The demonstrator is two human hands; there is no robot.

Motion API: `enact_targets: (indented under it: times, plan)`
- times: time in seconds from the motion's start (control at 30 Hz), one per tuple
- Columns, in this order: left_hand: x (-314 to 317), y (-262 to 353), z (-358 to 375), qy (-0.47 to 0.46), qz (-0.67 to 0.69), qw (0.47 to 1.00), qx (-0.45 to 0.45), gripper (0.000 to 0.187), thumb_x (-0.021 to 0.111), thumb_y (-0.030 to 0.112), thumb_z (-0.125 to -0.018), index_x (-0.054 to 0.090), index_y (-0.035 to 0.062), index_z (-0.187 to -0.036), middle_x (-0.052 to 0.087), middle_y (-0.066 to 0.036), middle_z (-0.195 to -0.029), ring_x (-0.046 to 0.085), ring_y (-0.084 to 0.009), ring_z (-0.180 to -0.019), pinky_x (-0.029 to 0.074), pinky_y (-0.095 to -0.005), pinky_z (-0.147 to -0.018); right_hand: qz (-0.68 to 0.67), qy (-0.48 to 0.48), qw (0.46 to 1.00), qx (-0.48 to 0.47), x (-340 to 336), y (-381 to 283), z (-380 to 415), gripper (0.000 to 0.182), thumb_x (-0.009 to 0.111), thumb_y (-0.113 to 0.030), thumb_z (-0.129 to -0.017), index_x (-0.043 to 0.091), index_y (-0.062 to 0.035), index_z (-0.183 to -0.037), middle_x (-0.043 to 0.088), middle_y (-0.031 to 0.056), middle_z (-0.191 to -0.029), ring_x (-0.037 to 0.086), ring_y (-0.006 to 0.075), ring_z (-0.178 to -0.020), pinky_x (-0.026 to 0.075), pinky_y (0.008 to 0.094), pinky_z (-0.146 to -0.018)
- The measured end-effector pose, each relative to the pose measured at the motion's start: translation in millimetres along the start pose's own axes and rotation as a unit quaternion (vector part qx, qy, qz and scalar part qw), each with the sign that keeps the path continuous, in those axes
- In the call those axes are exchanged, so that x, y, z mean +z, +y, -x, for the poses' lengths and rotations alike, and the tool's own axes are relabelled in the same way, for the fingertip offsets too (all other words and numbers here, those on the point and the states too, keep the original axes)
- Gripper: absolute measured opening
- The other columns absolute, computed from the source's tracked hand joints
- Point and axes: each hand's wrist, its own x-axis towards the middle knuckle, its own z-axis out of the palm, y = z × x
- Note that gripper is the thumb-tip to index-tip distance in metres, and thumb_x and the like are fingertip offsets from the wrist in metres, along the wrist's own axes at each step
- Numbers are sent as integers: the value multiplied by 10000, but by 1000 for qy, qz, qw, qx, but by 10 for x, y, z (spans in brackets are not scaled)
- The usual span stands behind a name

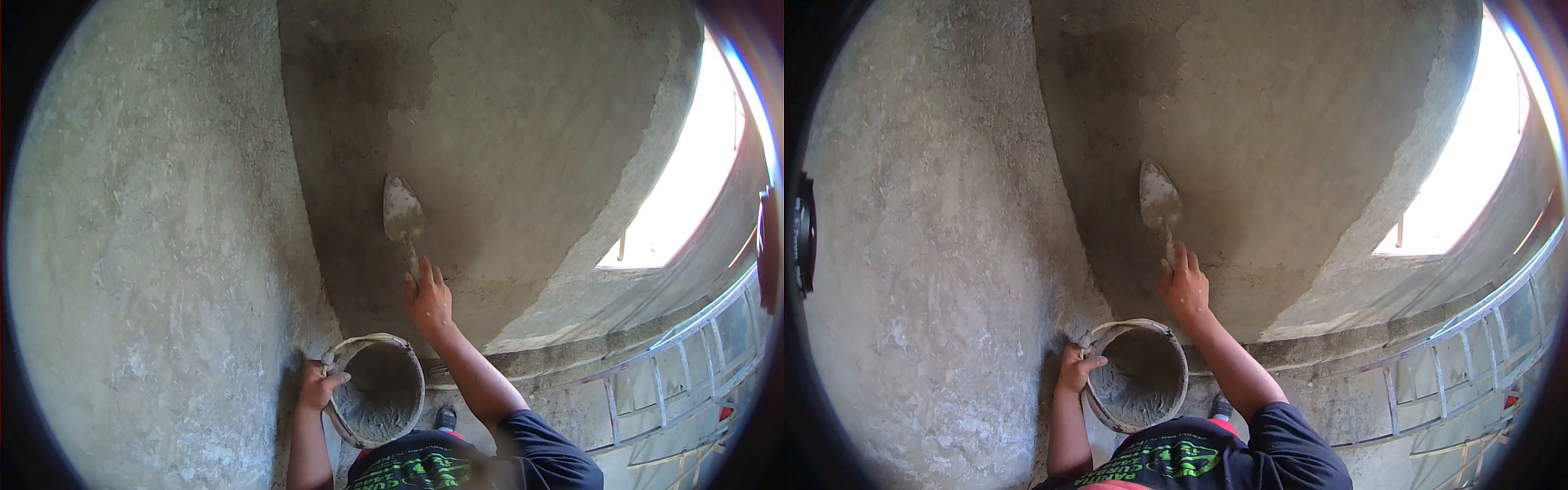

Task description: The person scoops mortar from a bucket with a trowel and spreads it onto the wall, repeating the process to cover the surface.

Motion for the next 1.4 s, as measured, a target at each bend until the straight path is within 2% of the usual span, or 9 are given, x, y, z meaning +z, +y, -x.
enact_targets:
  times: [0.07, 0.3, 0.57, 0.67, 0.73, 0.9, 1.13, 1.3, 1.4]
  plan:
    - [0, 30, 22, 7, -11, 1000, 8, 284, 699, 3, -747, 710, 17, -1030, 710, -21, -988, 633, -128, -925, 493, -305, -824, -54, 39, 998, -10, -93, -15, 100, 474, 609, -198, -937, 500, 30, -1338, 620, 299, -1119, 646, 485, -949, 545, 531, -793]
    - [4, 20, 56, -9, 13, 1000, -2, 270, 713, 13, -745, 710, 19, -1015, 698, -2, -946, 630, -115, -865, 500, -307, -807, -88, 153, 980, -96, -479, -135, -803, 517, 610, -188, -936, 440, -5, -1390, 622, 293, -1097, 637, 496, -923, 532, 553, -747]
    - [89, 99, 131, 30, 22, 999, 18, 175, 724, 16, -735, 693, 47, -904, 626, 52, -820, 558, -79, -759, 453, -277, -709, 42, -41, 993, -101, -170, 608, -73, 507, 585, -286, -946, 465, -43, -1376, 632, 278, -1113, 646, 487, -949, 546, 562, -775]
    - [-90, -124, 91, -8, -41, 999, -11, 407, 725, 3, -683, 679, 34, -1086, 691, -47, -1086, 629, -185, -1029, 463, -345, -936, 23, -121, 987, -99, -271, 692, -46, 498, 607, -259, -932, 492, -39, -1364, 636, 270, -1125, 652, 473, -956, 556, 549, -770]
    - [-33, -101, 108, 9, -36, 999, 23, 146, 730, 17, -729, 612, 103, -713, 556, 67, -724, 489, -54, -678, 382, -275, -616, -14, 46, 979, -199, -333, 669, -227, 481, 625, -248, -926, 520, -36, -1345, 641, 268, -1123, 660, 466, -920, 560, 536, -750]
    - [53, -17, 126, 5, -56, 998, -31, 212, 742, 33, -733, 568, 120, -650, 529, 88, -676, 471, -43, -643, 364, -265, -600, -20, 122, 981, -151, -828, 231, -1123, 449, 599, -245, -949, 528, -33, -1339, 648, 268, -1102, 666, 457, -891, 549, 538, -753]
    - [60, -145, 175, 20, -40, 999, -15, 146, 742, 42, -722, 612, 102, -703, 562, 81, -713, 510, -60, -683, 413, -281, -641, 167, -205, 960, -94, -329, 638, -413, 580, 569, -329, -939, 401, -112, -1450, 569, 245, -1291, 670, 453, -924, 566, 516, -779]
    - [167, 31, 271, 47, -20, 998, -21, 143, 747, 44, -710, 673, 82, -826, 622, 47, -803, 568, -90, -767, 458, -294, -728, 74, -282, 954, -68, -90, 1257, 795, 556, 618, -240, -900, 463, -99, -1414, 583, 273, -1272, 659, 466, -952, 561, 550, -755]
    - [73, -30, 296, 78, -57, 995, -22, 181, 750, 47, -707, 686, 73, -874, 649, 27, -851, 587, -104, -800, 471, -299, -766, -23, -303, 952, 42, 1, 1633, 1416, 508, 595, -256, -957, 504, -33, -1404, 604, 270, -1292, 669, 350, -1091, 550, 422, -892]
